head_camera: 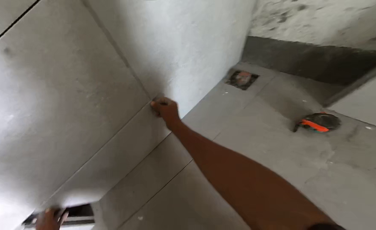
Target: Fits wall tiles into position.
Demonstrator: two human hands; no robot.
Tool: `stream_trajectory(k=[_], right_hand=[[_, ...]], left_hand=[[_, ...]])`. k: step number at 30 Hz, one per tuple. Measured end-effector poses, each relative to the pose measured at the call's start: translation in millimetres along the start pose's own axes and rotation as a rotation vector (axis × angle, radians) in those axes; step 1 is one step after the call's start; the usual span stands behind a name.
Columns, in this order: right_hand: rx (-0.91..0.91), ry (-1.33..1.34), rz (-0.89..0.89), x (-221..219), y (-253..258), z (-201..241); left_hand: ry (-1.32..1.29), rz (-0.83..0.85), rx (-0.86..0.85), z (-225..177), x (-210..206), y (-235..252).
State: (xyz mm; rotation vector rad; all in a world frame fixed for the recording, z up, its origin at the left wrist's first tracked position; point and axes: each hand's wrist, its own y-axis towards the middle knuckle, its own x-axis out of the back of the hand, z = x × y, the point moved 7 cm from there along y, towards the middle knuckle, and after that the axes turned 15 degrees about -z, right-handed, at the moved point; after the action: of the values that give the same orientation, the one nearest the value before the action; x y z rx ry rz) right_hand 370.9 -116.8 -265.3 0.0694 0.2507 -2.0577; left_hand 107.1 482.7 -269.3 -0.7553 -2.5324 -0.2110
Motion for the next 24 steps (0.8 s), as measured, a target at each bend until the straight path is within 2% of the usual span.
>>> stream_trajectory(k=[5,24], right_hand=[[0.006,0.014,0.024,-4,-5,3],[0.035,0.035,0.121,-12,-8,0]], left_hand=[[0.018,-0.056,0.009,-17,0,-17],[-0.016,-0.002,-0.001,-2,-1,4]])
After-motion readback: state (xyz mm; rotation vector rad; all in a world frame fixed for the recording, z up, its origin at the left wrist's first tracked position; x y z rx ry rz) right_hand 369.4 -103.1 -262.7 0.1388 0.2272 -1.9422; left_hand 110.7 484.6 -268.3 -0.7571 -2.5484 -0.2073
